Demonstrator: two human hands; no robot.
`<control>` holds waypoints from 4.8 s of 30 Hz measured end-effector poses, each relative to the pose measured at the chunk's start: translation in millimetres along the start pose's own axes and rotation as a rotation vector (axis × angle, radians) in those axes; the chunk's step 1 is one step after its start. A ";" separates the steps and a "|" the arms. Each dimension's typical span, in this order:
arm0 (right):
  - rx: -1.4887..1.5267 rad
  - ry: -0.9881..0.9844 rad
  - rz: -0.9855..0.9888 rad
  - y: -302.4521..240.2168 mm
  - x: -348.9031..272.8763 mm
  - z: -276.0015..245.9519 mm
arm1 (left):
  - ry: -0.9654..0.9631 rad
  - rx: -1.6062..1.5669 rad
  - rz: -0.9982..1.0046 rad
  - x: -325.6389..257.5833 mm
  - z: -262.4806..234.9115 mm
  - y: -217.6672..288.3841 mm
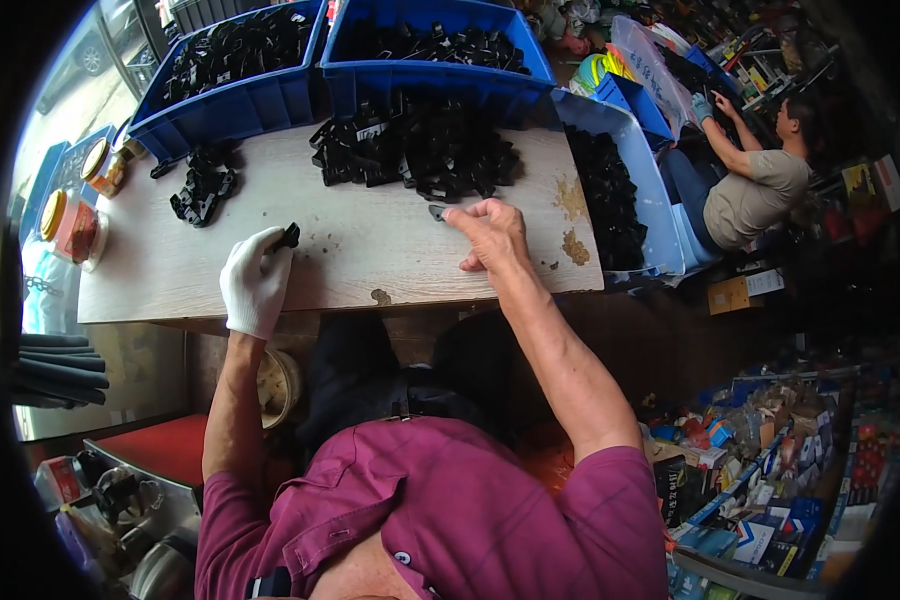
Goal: The worker is assembling small black plastic components by hand at a workbench.
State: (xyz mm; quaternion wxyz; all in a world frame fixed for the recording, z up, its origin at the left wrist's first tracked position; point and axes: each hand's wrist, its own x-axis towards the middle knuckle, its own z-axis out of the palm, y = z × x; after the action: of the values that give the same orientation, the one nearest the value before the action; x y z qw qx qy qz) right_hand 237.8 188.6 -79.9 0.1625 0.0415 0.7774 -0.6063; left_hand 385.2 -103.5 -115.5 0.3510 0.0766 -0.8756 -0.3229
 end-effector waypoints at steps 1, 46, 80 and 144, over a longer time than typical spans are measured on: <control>-0.049 -0.004 0.003 1.0 -1.8 4.2 | 0.000 -0.014 0.002 -1.4 4.3 4.2; -0.217 -0.251 -0.056 -20.5 -18.8 48.8 | -0.071 -0.264 -0.061 6.3 64.9 54.4; -0.265 -0.320 -0.095 -19.5 -1.7 62.9 | -0.292 0.053 0.261 26.4 75.6 47.5; -0.232 -0.025 -0.023 -17.1 1.5 40.1 | -0.280 0.427 0.443 59.6 -6.0 -41.1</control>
State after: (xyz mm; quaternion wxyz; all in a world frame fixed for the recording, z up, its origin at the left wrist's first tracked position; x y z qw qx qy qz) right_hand 240.0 145.5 -73.0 0.1690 0.0060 0.8405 -0.5147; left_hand 341.1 -160.1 -103.9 0.2648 -0.0890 -0.9586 -0.0553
